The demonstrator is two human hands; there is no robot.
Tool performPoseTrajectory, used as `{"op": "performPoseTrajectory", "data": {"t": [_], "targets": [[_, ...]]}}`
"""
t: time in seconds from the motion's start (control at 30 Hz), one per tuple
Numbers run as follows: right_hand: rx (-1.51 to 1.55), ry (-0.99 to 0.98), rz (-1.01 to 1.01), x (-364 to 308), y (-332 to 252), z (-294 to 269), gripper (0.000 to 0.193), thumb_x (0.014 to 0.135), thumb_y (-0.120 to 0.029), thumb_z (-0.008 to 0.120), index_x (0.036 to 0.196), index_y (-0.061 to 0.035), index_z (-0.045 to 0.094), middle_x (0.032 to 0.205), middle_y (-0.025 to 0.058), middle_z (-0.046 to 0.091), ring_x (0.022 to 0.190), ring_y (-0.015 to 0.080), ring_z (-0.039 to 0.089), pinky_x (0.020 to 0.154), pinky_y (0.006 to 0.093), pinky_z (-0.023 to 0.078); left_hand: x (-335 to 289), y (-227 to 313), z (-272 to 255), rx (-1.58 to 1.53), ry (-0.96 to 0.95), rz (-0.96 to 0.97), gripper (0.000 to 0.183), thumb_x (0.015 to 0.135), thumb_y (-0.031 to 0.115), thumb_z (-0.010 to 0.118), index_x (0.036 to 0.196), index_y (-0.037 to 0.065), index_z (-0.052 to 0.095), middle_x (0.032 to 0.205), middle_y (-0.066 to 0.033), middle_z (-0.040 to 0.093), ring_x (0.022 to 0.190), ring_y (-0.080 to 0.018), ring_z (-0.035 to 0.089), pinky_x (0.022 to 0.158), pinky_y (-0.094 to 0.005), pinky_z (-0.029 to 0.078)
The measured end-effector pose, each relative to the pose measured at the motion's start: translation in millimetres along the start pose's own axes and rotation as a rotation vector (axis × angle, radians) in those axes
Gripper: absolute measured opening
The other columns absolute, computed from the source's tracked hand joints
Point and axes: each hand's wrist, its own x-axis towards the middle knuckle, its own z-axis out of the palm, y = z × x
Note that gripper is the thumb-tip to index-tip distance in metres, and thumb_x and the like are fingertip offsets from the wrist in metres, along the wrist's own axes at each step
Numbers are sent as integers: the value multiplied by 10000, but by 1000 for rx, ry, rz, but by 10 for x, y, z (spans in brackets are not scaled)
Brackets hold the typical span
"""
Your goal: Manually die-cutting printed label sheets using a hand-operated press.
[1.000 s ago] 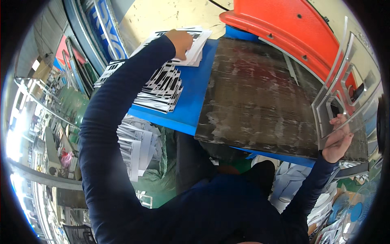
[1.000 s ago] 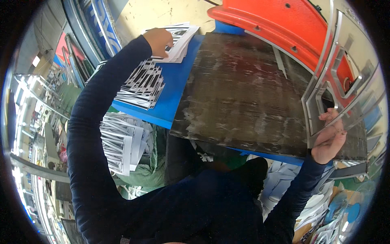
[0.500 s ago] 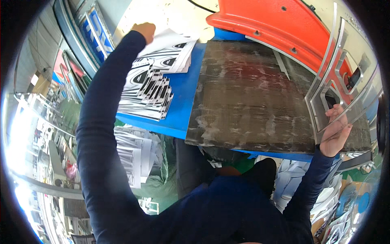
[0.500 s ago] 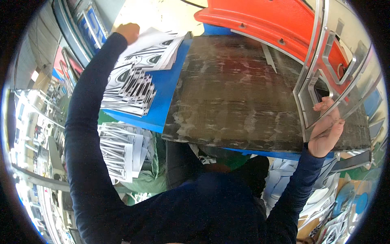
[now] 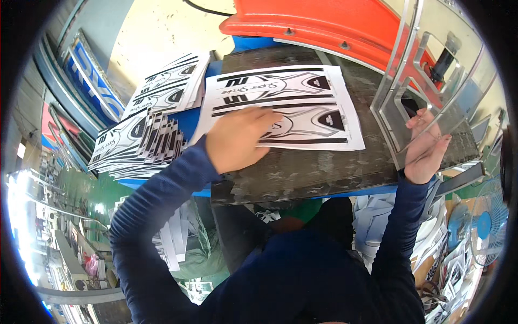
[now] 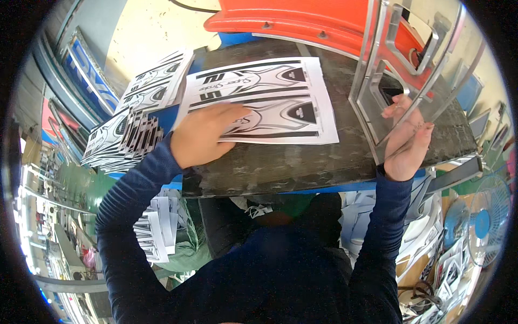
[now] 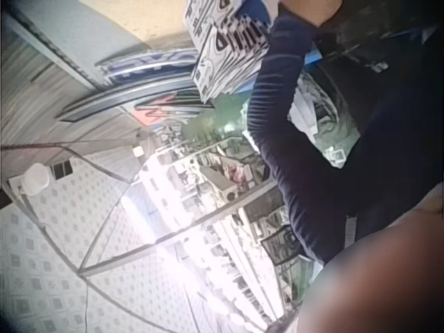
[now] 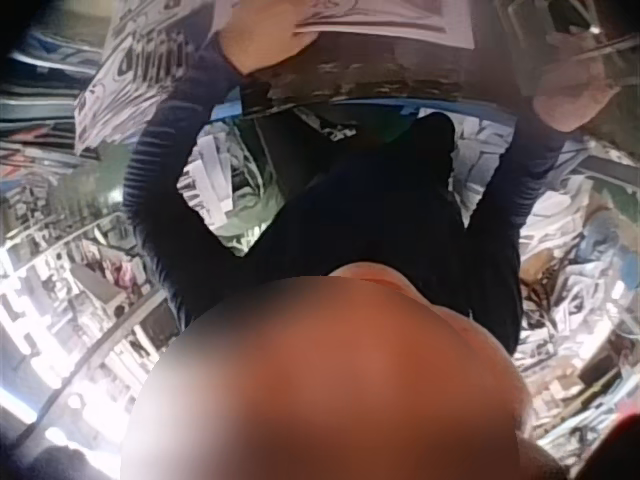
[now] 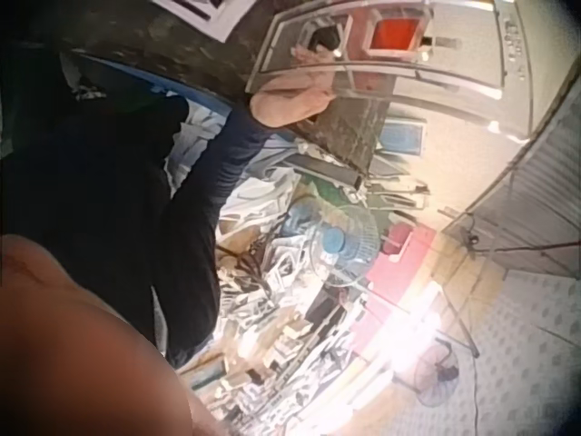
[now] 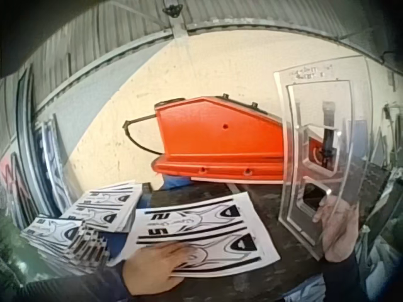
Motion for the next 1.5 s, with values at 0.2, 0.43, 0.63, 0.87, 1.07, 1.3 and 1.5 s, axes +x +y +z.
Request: {"op": "performPoseTrajectory", "data": {"t": [0.2, 0.43, 0.63, 0.87, 1.07, 1.3, 1.5], "targets": [[28, -65, 43, -1, -13, -28, 812, 977, -673, 357, 1133, 89, 589, 1145, 151, 532, 973, 235, 503, 926, 372, 357, -249, 163, 233, -212, 80, 68, 602, 877, -105, 507, 1416, 163, 528, 1473, -163, 487, 1355, -411, 456, 1103, -462, 413], [-62, -104, -62, 113, -229, -238, 704, 1003, -521, 461, 1205, 145, 573, 1207, 243, 592, 978, 264, 579, 886, 397, 414, -67, 532, 461, -33, 31, 37, 558, 957, 14, 480, 1473, 225, 451, 1506, -159, 443, 1416, -383, 386, 1092, -643, 342], [-299, -160, -107, 174, -436, -358, 618, 946, -427, 617, 1228, 123, 590, 1215, 245, 625, 1002, 258, 625, 957, 395, 441, -13, 527, 392, -133, -147, 72, 729, 979, 464, 531, 1578, 206, 205, 1625, -209, 172, 1499, -442, 134, 1138, -696, 141], [-646, -345, -114, 196, -476, 36, 646, 745, -384, 816, 1129, 106, 642, 1033, 148, 671, 995, 233, 596, 963, 367, 432, -555, -186, -161, -204, -130, -324, 842, 900, 493, 658, 1565, 155, 268, 1644, -112, 212, 1526, -377, 100, 1153, -671, 92], [-1089, -806, -411, 183, -388, 575, 653, 541, -404, 914, 1024, -21, 698, 903, 108, 641, 859, 290, 590, 909, 415, 392, -913, -467, 88, -352, -118, -361, 801, 914, 457, 647, 1566, 175, 275, 1658, -73, 188, 1529, -374, 91, 1150, -670, 84], [-1037, -962, -466, 32, -206, 853, 639, 543, -454, 922, 992, -55, 705, 876, 75, 644, 823, 258, 599, 885, 404, 357, -1022, -466, 267, -668, 139, -287, 868, 926, 488, 611, 1582, 92, 204, 1654, -125, 181, 1533, -363, 78, 1167, -617, 64], [-1035, -1011, -448, -58, -171, 914, 663, 492, -427, 913, 975, -28, 696, 830, 72, 621, 799, 269, 572, 891, 419, 356, -1101, -356, 314, -549, 198, -190, 1151, 746, 504, 809, 1564, -8, 181, 1622, -214, 216, 1519, -404, 114, 1178, -579, 119]]}}
